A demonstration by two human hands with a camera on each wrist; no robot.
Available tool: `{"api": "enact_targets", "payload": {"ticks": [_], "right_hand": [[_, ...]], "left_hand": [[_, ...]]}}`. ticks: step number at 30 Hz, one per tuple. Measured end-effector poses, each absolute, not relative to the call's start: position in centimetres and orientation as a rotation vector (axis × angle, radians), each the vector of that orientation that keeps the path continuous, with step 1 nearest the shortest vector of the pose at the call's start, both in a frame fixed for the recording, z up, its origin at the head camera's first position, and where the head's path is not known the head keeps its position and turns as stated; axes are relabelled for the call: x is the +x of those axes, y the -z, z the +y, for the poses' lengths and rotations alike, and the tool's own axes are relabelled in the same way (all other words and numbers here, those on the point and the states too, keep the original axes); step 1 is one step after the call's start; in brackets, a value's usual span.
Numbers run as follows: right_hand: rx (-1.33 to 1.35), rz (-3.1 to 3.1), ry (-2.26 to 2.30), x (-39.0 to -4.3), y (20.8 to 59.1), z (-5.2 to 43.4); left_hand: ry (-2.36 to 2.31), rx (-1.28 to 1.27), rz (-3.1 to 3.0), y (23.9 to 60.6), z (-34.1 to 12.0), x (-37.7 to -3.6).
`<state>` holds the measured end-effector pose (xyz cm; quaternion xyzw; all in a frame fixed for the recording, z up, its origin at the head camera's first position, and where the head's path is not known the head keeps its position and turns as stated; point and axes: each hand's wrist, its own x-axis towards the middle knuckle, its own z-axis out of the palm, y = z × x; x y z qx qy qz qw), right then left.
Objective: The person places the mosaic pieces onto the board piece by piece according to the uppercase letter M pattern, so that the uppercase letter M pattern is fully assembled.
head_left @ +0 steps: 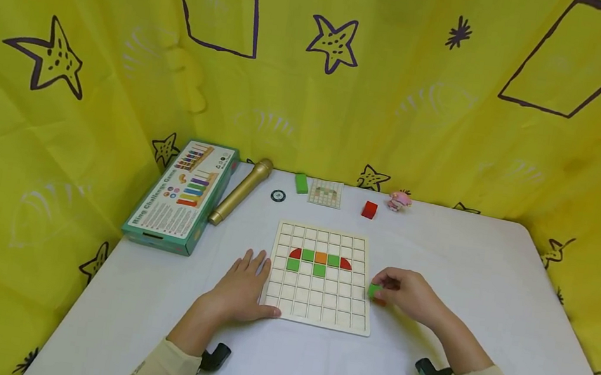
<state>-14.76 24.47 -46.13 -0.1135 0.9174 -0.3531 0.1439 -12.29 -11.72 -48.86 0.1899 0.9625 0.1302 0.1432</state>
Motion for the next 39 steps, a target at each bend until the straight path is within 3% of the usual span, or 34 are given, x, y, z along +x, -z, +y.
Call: {"api": "enact_targets", "payload": {"ticks": [39], "right_hand": [[-0.387, 2.573, 1.059, -18.2, 46.7, 20.5]], "left_hand": [[-0.395, 0.535, 2.775, 48.7, -11.7, -12.0]]}}
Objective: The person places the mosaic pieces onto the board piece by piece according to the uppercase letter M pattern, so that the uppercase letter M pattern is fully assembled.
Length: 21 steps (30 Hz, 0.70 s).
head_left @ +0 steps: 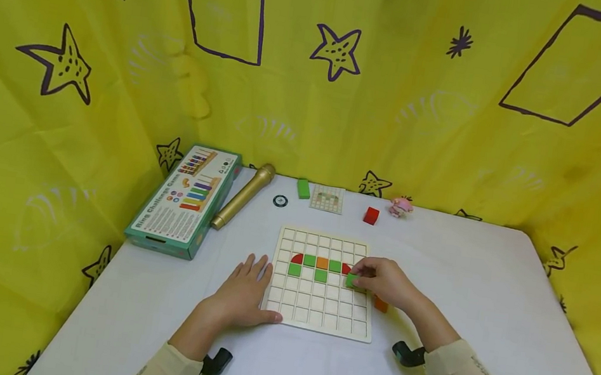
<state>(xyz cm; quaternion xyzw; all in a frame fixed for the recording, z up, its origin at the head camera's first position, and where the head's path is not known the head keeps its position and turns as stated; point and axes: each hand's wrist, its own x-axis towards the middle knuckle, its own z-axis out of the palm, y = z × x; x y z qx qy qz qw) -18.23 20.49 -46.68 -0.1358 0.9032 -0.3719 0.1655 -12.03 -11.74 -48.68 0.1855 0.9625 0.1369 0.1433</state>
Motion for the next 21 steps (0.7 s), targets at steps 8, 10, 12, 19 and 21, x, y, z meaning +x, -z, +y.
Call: {"api": "enact_targets", "payload": {"ticks": [8, 10, 12, 19, 21], "right_hand": [[-0.408, 2.577, 1.029, -18.43, 46.92, 20.15], [-0.403, 2.578, 1.023, -18.47, 47.0, 20.08], [-0.409, 2.582, 1.01, -18.51, 47.07, 20.04], [-0.458, 2.593, 0.983, -18.58, 47.1, 19.89], [-0.468, 2.594, 0.98, -18.63, 47.07, 19.85]], "left_hand": [[-0.369, 0.536, 2.781, 49.04, -11.72, -12.16], [-0.365, 0.536, 2.783, 49.06, -11.71, -12.18], [-0.362, 0.534, 2.782, 49.02, -11.7, -12.16], [-0.377, 0.528, 2.785, 49.07, -11.67, -12.17], [-0.378, 0.528, 2.787, 49.06, -11.67, -12.17]]}}
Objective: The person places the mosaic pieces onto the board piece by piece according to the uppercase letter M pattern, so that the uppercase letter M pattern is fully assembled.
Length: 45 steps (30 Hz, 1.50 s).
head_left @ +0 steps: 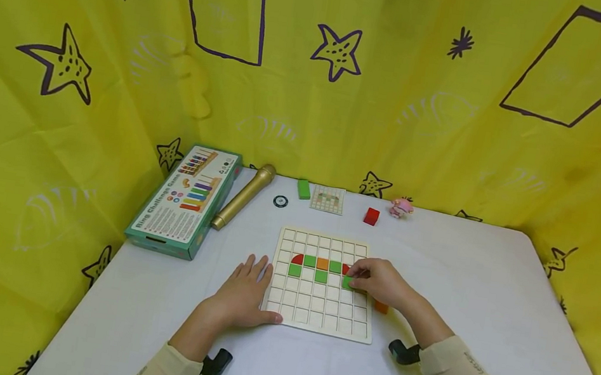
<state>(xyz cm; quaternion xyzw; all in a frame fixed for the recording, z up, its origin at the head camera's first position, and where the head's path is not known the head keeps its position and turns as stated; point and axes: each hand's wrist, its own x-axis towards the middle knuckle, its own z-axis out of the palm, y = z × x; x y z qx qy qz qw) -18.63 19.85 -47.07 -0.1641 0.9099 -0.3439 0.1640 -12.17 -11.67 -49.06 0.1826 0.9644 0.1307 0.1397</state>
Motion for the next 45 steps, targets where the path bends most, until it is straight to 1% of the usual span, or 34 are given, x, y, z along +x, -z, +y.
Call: {"api": "enact_targets", "payload": {"ticks": [14, 25, 45], "right_hand": [[-0.434, 2.59, 0.971, -18.93, 47.23, 19.43], [-0.508, 2.638, 0.937, -18.75, 47.33, 19.23], [-0.458, 2.649, 0.953, -18.37, 47.68, 19.1]], "left_hand": [[-0.389, 0.538, 2.785, 48.81, -11.71, -12.04], [-0.392, 0.539, 2.783, 49.01, -11.71, -12.2], [-0.4, 0.55, 2.785, 48.92, -11.73, -12.03]]}}
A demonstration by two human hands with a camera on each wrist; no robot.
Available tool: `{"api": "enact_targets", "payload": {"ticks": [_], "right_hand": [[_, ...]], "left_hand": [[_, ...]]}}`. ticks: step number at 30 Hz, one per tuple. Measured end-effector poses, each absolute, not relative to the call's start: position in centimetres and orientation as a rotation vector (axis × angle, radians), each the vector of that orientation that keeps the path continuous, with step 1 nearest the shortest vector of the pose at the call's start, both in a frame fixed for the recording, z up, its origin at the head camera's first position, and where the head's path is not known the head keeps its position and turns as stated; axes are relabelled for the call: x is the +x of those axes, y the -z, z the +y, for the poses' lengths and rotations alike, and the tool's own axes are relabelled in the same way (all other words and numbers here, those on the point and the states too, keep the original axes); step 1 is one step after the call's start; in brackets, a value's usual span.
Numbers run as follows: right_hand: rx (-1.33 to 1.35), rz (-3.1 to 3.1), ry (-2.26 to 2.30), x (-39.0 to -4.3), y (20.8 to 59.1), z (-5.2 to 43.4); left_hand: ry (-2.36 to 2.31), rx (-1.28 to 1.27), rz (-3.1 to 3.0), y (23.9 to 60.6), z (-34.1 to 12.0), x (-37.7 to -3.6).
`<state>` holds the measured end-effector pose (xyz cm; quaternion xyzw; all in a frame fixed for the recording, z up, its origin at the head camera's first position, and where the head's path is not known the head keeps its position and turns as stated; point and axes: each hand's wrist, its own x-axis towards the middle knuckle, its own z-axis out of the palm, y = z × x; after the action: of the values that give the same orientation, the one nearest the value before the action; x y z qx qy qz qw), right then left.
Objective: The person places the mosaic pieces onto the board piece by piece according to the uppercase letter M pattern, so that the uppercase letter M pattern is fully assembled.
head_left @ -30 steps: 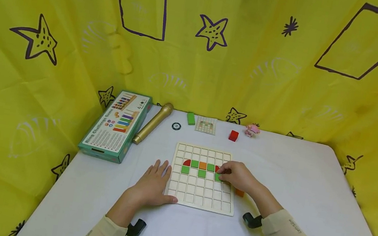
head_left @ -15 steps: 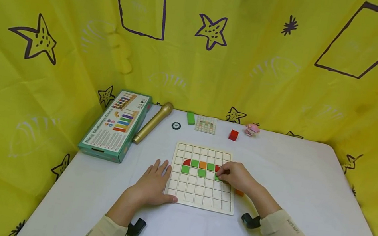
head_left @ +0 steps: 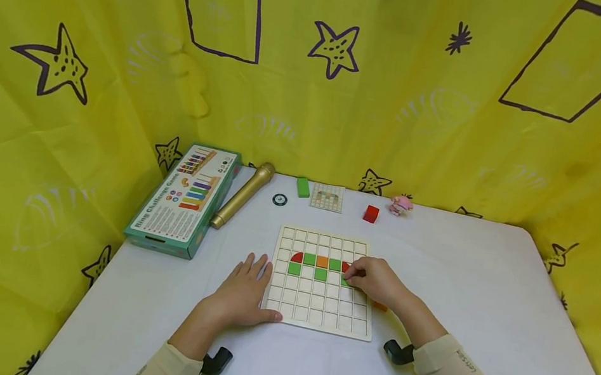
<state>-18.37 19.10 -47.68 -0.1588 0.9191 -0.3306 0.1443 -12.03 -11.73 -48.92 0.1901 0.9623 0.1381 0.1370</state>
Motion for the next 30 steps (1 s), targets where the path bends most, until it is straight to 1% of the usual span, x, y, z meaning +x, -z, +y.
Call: {"api": "enact_targets", "payload": {"ticks": [4, 23, 30], "right_hand": [[-0.408, 2.65, 0.93, -18.3, 47.6, 18.9], [-0.44, 2.643, 0.956, -18.3, 47.8, 19.5], [-0.407, 2.63, 1.011, -18.1, 47.5, 20.1]], "left_hand": [[-0.402, 0.543, 2.778, 48.8, -11.8, -12.0], [-0.39, 0.551, 2.772, 48.9, -11.7, -12.1], [-0.4, 0.551, 2.774, 48.7, -11.8, -12.1]]}}
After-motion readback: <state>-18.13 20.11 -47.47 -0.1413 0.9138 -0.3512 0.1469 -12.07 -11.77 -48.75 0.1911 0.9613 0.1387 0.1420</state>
